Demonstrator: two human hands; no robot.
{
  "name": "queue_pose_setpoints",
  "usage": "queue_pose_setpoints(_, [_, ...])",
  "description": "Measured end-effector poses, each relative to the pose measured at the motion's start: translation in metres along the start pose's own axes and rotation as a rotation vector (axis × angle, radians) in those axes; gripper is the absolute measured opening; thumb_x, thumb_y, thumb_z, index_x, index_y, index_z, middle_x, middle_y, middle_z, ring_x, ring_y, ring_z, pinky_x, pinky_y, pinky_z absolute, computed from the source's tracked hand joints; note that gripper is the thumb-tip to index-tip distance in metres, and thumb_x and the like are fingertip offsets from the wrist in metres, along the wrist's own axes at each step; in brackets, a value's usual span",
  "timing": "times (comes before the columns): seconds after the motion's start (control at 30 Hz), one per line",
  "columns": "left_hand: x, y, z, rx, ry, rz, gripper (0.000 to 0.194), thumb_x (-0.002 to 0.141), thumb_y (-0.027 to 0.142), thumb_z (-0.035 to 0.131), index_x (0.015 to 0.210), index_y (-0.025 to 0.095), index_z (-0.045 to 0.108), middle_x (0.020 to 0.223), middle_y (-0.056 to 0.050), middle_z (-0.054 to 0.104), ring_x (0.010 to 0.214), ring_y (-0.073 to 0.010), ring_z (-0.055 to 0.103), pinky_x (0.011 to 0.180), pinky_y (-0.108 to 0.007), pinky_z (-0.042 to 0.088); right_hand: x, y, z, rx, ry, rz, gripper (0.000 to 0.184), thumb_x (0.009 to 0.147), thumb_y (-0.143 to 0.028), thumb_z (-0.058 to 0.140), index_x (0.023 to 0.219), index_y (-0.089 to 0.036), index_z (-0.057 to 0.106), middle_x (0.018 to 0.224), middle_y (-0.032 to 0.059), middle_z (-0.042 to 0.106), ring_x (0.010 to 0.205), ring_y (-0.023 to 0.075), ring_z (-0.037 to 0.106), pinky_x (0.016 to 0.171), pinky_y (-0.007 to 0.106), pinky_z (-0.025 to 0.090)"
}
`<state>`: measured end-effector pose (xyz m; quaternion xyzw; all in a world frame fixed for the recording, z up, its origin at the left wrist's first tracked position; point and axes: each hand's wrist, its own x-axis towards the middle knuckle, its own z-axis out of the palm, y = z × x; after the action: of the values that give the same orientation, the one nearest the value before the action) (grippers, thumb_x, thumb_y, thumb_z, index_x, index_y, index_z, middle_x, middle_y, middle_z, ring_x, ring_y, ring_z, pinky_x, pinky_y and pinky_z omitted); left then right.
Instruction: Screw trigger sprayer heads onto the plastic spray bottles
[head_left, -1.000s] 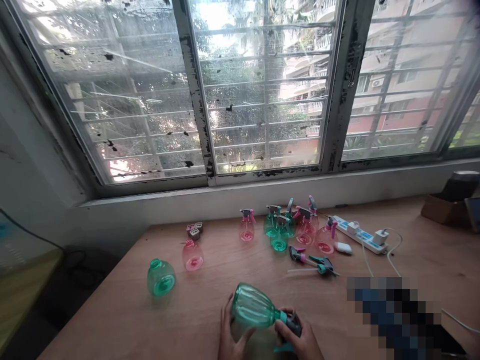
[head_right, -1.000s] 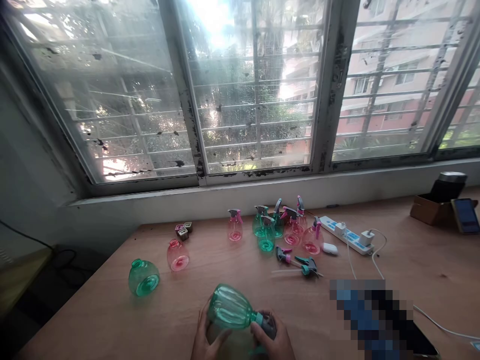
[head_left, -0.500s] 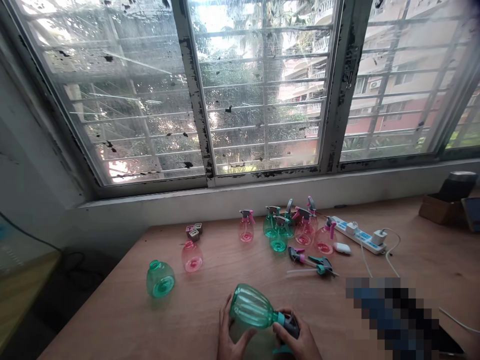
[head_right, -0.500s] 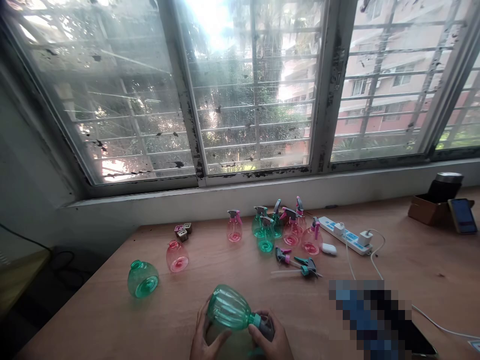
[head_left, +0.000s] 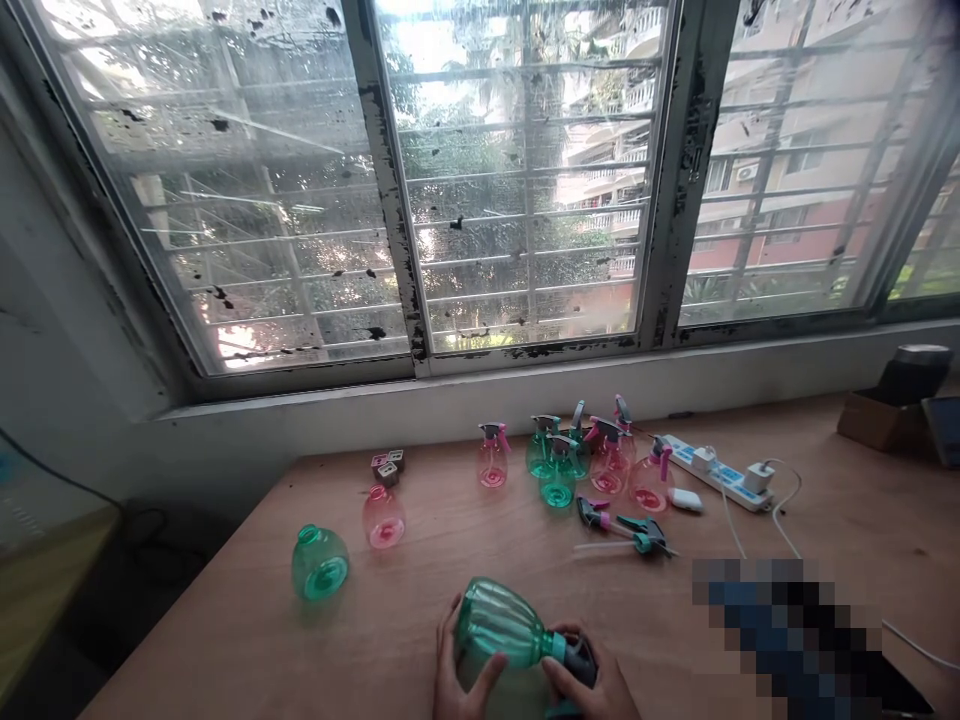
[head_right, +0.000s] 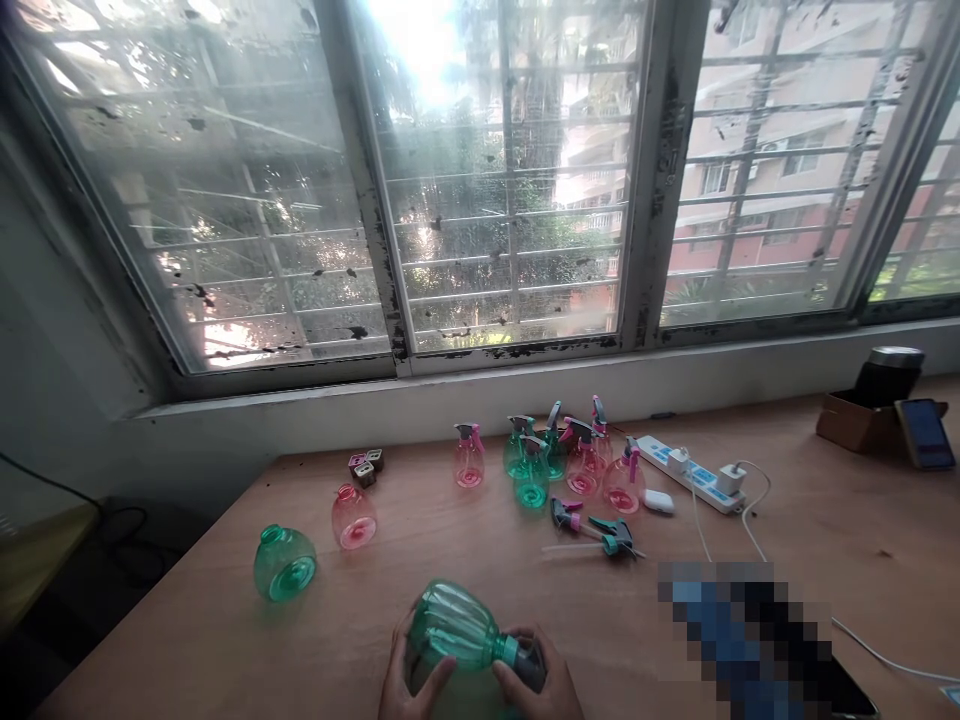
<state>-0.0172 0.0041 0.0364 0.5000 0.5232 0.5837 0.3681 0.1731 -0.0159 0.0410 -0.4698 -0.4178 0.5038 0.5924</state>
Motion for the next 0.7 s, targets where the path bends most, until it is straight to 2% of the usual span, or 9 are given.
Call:
queue_pose_setpoints(0.1, [0.0002,0.0003,0.0001,0.019,-0.034,0.047,0.075,0.068,0.049,0.080,0.131,0.015,0.056,0.146,-0.017,0.051,0.139,-0.0341,0.046,0.119,-0.041,0.032,0.0021,0.0031,-0.0023,0.052,0.008,0.013,0.051,0.069,-0.060,0.080,0.092,-0.017,0.067,0.054,-0.0004,0.064,0.049,0.0198,0.060,0.049,0.030,0.050])
queue_pose_setpoints(0.2, [-0.0014,0.0004,0.0032,0.059,-0.002,0.082,0.077,0.064,0.041,0.084,0.132,0.017,0.056,0.143,-0.015,0.055,0.139,-0.0348,0.046,0.120,-0.043,0.030,0.0028,0.0070,-0.0019,0.091,0.015,0.010,0.051,0.069,-0.059,0.080,0.093,-0.017,0.066,0.056,-0.0006,0.064,0.048,0.0186,0.060,0.048,0.029,0.050])
queue_pose_setpoints(0.27, [-0.0024,0.0001,0.0052,0.056,0.037,0.055,0.080,0.064,0.046,0.083,0.132,0.017,0.055,0.140,-0.014,0.057,0.137,-0.0355,0.048,0.119,-0.044,0.031,0.0023,0.0090,-0.0001,0.095,0.012,-0.013,0.049,0.068,-0.058,0.082,0.091,-0.017,0.067,0.061,-0.0005,0.065,0.048,0.0170,0.059,0.049,0.028,0.049])
queue_pose_setpoints(0.37, [-0.0023,0.0001,0.0056,0.035,0.058,-0.001,0.072,0.073,0.057,0.073,0.129,0.016,0.055,0.134,-0.015,0.061,0.134,-0.0343,0.052,0.116,-0.043,0.036,0.0008,0.0103,0.0028,0.068,0.014,-0.035,0.048,0.065,-0.058,0.083,0.090,-0.019,0.069,0.069,0.0008,0.067,0.049,0.0155,0.058,0.049,0.027,0.048])
queue_pose_setpoints(0.47, [-0.0008,0.0010,0.0042,0.035,0.062,0.010,0.069,0.075,0.060,0.070,0.127,0.016,0.058,0.133,-0.014,0.063,0.133,-0.0336,0.053,0.114,-0.041,0.039,0.0005,0.0092,0.0037,0.054,0.027,-0.021,0.050,0.064,-0.060,0.083,0.089,-0.019,0.069,0.071,0.0010,0.067,0.049,0.0157,0.057,0.047,0.028,0.048])
queue_pose_setpoints(0.57, [0.0006,0.0023,0.0028,0.041,0.050,0.053,0.070,0.067,0.054,0.078,0.125,0.018,0.062,0.134,-0.013,0.062,0.135,-0.0345,0.051,0.116,-0.041,0.036,0.0012,0.0064,0.0021,0.060,0.039,-0.006,0.052,0.064,-0.063,0.082,0.089,-0.019,0.068,0.061,-0.0006,0.065,0.048,0.0179,0.058,0.048,0.029,0.049])
queue_pose_setpoints(0.7, [0.0001,0.0057,0.0006,0.084,0.003,0.107,0.070,0.066,0.041,0.082,0.129,0.021,0.060,0.140,-0.012,0.058,0.136,-0.0351,0.049,0.118,-0.044,0.033,0.0006,0.0013,0.0004,0.074,0.042,0.030,0.053,0.066,-0.063,0.080,0.090,-0.018,0.067,0.051,-0.0020,0.062,0.047,0.0196,0.059,0.049,0.029,0.049])
